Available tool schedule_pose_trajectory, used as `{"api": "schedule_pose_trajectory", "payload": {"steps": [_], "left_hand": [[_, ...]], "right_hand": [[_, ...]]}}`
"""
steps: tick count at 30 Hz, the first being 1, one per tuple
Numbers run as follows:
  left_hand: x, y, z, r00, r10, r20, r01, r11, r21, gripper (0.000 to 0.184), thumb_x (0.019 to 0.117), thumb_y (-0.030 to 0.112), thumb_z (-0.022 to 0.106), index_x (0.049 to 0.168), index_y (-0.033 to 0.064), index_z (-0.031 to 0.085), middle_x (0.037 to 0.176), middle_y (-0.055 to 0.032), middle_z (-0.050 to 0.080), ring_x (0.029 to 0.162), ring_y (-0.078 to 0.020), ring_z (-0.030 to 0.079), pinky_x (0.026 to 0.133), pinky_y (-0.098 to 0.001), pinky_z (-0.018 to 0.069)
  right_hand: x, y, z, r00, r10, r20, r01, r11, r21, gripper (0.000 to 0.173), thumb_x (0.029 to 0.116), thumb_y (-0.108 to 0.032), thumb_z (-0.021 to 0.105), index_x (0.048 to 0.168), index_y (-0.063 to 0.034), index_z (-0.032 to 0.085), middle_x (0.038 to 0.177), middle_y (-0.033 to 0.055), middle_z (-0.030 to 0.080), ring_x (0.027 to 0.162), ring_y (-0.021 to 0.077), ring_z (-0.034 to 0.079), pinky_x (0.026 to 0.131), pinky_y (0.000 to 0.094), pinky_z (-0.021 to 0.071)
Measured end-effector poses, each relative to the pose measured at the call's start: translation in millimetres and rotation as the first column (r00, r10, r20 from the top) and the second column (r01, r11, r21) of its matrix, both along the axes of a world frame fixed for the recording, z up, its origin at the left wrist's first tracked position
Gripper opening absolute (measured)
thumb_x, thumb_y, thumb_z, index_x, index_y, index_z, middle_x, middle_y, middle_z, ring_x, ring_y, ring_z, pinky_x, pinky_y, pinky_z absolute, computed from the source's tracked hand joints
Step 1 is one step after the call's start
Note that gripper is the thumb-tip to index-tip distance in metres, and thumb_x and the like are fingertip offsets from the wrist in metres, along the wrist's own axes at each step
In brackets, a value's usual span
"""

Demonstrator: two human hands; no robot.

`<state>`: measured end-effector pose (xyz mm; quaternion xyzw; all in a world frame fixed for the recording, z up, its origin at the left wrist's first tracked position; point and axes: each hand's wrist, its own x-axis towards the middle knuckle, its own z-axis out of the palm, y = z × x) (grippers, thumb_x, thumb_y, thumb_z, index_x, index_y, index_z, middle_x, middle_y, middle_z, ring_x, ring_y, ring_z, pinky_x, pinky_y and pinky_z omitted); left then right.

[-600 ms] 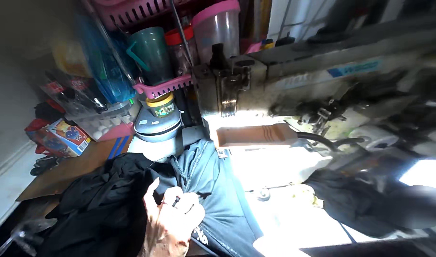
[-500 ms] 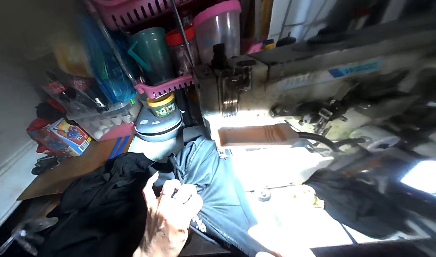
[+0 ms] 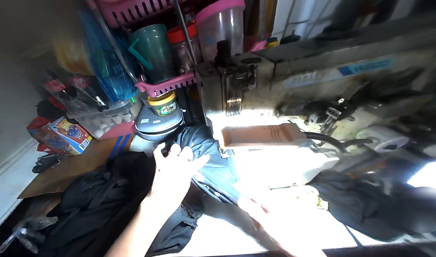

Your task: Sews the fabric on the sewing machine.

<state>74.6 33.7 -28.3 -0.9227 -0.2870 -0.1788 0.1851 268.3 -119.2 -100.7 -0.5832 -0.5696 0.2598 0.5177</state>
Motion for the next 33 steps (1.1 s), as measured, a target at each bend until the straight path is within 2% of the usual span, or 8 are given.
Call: {"api": "schedule_pose_trajectory", "payload": {"steps": [4, 10, 16, 18, 22, 27, 30, 33], "left_hand": [[7.7, 13.4, 1.8, 1.0, 0.004, 0.005, -0.004, 0.999, -0.047, 0.062, 0.0821, -0.001, 0.072, 0.125, 0.0436, 0.072, 0.092, -0.0036, 0.068, 0.096, -0.0306, 0.063, 0.097, -0.0682, 0.0341], [11.4, 30.0, 3.0, 0.999, 0.01, -0.032, -0.013, 0.997, -0.073, 0.051, 0.0928, 0.009, 0.068, 0.13, 0.0439, 0.069, 0.096, -0.0027, 0.067, 0.1, -0.0292, 0.061, 0.1, -0.0674, 0.033], [11.5, 0.3, 49.2, 0.973, -0.086, -0.214, 0.005, 0.935, -0.354, 0.037, 0.0892, 0.04, 0.067, 0.124, 0.0271, 0.072, 0.141, -0.0041, 0.06, 0.144, -0.0339, 0.042, 0.113, -0.0726, 0.0235], [25.2, -1.1, 44.7, 0.977, -0.096, -0.192, 0.029, 0.945, -0.326, 0.029, 0.0893, 0.042, 0.069, 0.106, 0.0194, 0.077, 0.125, -0.006, 0.067, 0.126, -0.0317, 0.057, 0.104, -0.0632, 0.0398], [76.6, 36.5, 13.8, 0.98, 0.173, -0.095, -0.196, 0.909, -0.368, 0.018, 0.0948, 0.021, 0.069, 0.102, 0.0046, 0.074, 0.115, -0.0159, 0.069, 0.106, -0.0354, 0.067, 0.082, -0.0534, 0.0559], [105.3, 104.1, -10.9, 0.887, 0.46, 0.052, -0.373, 0.777, -0.507, 0.033, 0.0928, 0.027, 0.067, 0.113, 0.001, 0.068, 0.11, -0.022, 0.07, 0.097, -0.0414, 0.069, 0.078, -0.0608, 0.0562], [65.3, 92.9, 25.1, 0.908, 0.41, 0.088, -0.268, 0.728, -0.631, 0.026, 0.0972, 0.021, 0.065, 0.103, -0.0043, 0.069, 0.109, -0.0259, 0.069, 0.106, -0.0426, 0.067, 0.089, -0.0624, 0.0512], [9.3, 59.6, 39.4, 0.961, 0.222, 0.162, -0.032, 0.675, -0.737, 0.029, 0.1007, 0.026, 0.066, 0.113, 0.0003, 0.068, 0.106, -0.0193, 0.071, 0.101, -0.0324, 0.068, 0.089, -0.0537, 0.0533]], "right_hand": [[2.9, 13.0, 5.9, 0.996, -0.021, -0.082, 0.013, 0.996, -0.089, 0.035, 0.1009, -0.04, 0.055, 0.091, -0.0087, 0.068, 0.065, -0.0113, 0.054, 0.055, -0.0034, 0.051, 0.053, 0.0166, 0.0462], [1.6, 23.7, 9.4, 0.993, -0.085, -0.086, 0.073, 0.989, -0.13, 0.029, 0.1028, -0.028, 0.053, 0.1, -0.0029, 0.067, 0.07, -0.0083, 0.056, 0.059, -0.0025, 0.051, 0.058, 0.0168, 0.0468], [-37.9, -29.8, 10.2, 0.919, -0.269, -0.287, 0.223, 0.958, -0.181, 0.022, 0.1027, -0.007, 0.044, 0.107, 0.0083, 0.06, 0.077, -0.0045, 0.061, 0.066, -0.0044, 0.058, 0.065, 0.0148, 0.0522], [-51.2, -34.0, 0.6, 0.91, -0.24, -0.337, 0.193, 0.967, -0.167, 0.024, 0.1026, -0.005, 0.044, 0.107, 0.0094, 0.063, 0.072, -0.0057, 0.059, 0.059, -0.0042, 0.055, 0.059, 0.015, 0.0506], [-57.9, -27.8, -12.4, 0.96, -0.216, -0.176, 0.163, 0.948, -0.272, 0.028, 0.0999, -0.007, 0.055, 0.113, 0.0156, 0.065, 0.092, 0.0166, 0.069, 0.082, 0.012, 0.065, 0.08, 0.028, 0.0541], [-44.7, -19.0, -28.3, 0.739, -0.223, -0.636, 0.079, 0.966, -0.247, 0.01, 0.1023, -0.011, 0.043, 0.107, -0.0077, 0.052, 0.062, -0.0108, 0.046, 0.045, -0.0005, 0.04, 0.044, 0.0175, 0.0391], [-32.9, -36.4, -24.5, 0.83, -0.22, -0.513, 0.107, 0.965, -0.241, 0.022, 0.1061, -0.012, 0.035, 0.11, -0.0015, 0.055, 0.072, -0.0104, 0.048, 0.058, -0.0033, 0.044, 0.057, 0.0157, 0.0421], [-10.8, -46.1, -3.1, 0.975, -0.22, -0.021, 0.21, 0.951, -0.226, 0.035, 0.104, -0.01, 0.049, 0.131, 0.0108, 0.058, 0.113, 0.0173, 0.067, 0.102, 0.0177, 0.064, 0.093, 0.0338, 0.0524]]}}
